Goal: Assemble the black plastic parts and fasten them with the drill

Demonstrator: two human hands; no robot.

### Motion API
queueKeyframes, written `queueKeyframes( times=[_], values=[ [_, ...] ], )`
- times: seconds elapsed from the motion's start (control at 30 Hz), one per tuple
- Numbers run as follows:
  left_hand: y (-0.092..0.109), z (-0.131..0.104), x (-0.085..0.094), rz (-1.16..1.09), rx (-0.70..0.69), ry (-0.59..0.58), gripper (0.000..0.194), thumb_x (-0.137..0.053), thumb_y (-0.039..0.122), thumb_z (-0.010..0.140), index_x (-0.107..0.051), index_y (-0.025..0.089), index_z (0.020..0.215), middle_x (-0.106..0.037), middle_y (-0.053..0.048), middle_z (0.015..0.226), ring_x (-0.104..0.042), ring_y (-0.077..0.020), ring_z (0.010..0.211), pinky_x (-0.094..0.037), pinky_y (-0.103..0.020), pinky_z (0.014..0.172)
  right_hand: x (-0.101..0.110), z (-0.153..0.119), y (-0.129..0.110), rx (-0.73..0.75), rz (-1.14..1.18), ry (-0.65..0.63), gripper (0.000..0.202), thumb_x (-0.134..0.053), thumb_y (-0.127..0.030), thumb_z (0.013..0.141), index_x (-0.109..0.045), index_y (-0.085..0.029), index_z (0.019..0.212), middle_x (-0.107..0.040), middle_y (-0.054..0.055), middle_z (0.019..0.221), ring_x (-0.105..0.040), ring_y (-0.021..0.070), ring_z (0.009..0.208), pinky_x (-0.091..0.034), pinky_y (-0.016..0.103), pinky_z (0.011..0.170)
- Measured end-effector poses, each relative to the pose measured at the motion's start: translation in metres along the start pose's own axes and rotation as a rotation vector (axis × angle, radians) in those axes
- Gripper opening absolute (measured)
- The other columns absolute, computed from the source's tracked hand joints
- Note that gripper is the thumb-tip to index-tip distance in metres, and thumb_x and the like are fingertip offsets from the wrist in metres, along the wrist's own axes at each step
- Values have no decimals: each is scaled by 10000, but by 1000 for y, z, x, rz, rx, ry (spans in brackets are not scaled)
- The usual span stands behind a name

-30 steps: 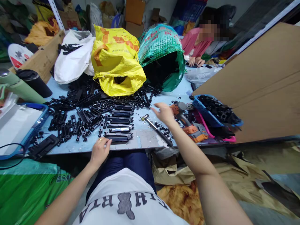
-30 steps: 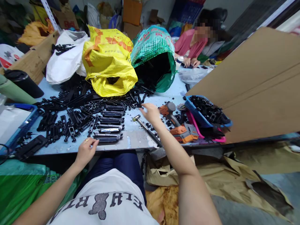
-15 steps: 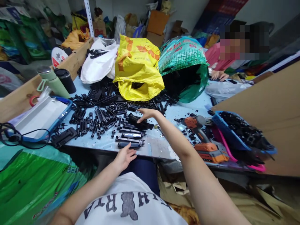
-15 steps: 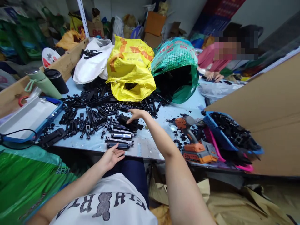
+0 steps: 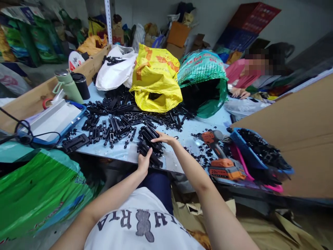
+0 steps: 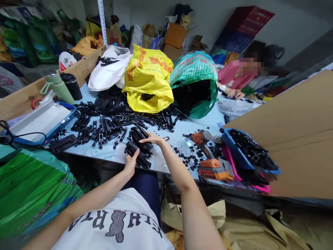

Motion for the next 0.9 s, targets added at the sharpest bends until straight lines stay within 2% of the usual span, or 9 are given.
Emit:
queueKeyframes(
  times=[0.13,0.23,0.33,0.43,0.5,0.57,0.7,0.8,0.9],
  values=[
    [14,2,-2,-32,-170,-19,505,-721,376,703,-541,191,1137,-593,-87,1220,-545,-204,1143,-421,-311,970,-22,-28,7,6,137,-9,751,-775,-409,540,-463,-224,1198,-601,48,1156,-550,233,1090,-467,352,921],
    [44,-6,-5,-99,-281,-137,567,-723,328,706,-501,214,1214,-557,-68,1270,-514,-190,1179,-388,-319,1014,-30,-44,4,85,200,165,780,-722,-470,569,-395,-269,1247,-582,53,1180,-566,248,1079,-487,379,895],
    [102,-21,5,-129,-441,-225,595,-734,288,694,-498,248,1239,-553,-35,1276,-497,-188,1193,-359,-323,1044,-36,-42,-32,269,173,329,750,-688,-496,596,-363,-291,1239,-558,52,1209,-559,247,1087,-480,376,907],
    [179,-34,38,-122,-556,-180,520,-728,322,696,-554,243,1180,-612,-27,1189,-556,-204,1108,-402,-337,1002,-61,-14,-106,436,149,338,729,-655,-514,624,-335,-273,1233,-544,69,1218,-548,248,1093,-476,364,903],
    [236,-40,73,-117,-598,-110,474,-716,342,698,-584,211,1133,-660,-34,1087,-604,-207,1016,-448,-343,943,-93,15,-169,532,188,287,710,-622,-539,643,-330,-255,1225,-548,75,1204,-549,237,1084,-480,346,889],
    [290,-50,119,-125,-615,-18,439,-718,342,677,-613,177,1071,-685,-38,1006,-635,-209,939,-486,-342,884,-140,45,-235,622,289,179,682,-636,-531,635,-355,-254,1191,-578,48,1138,-571,212,1029,-490,328,864],
    [371,-90,236,-131,-582,202,406,-690,377,677,-639,131,995,-703,-45,820,-668,-195,775,-534,-320,774,-271,87,-345,675,564,-113,610,-722,-459,578,-428,-251,1070,-617,-34,911,-613,157,848,-520,309,794],
    [396,-133,325,-139,-540,406,346,-612,355,745,-631,114,992,-691,-43,740,-668,-189,694,-557,-327,688,-382,96,-388,590,666,-337,592,-751,-444,564,-456,-243,1036,-621,-52,861,-620,136,797,-535,298,774],
    [392,-164,403,-143,-524,637,332,-596,342,762,-615,108,997,-685,-56,751,-665,-193,685,-562,-341,654,-470,98,-388,402,568,-489,620,-732,-491,598,-454,-243,1095,-629,-43,849,-629,145,766,-548,327,729]
  ],
)
Point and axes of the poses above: each hand's wrist, its own z-axis towards the middle knuckle, its own x-axis out of the back of the hand, y = z × x, the point moved 8 cm from there along z, towards the middle knuckle
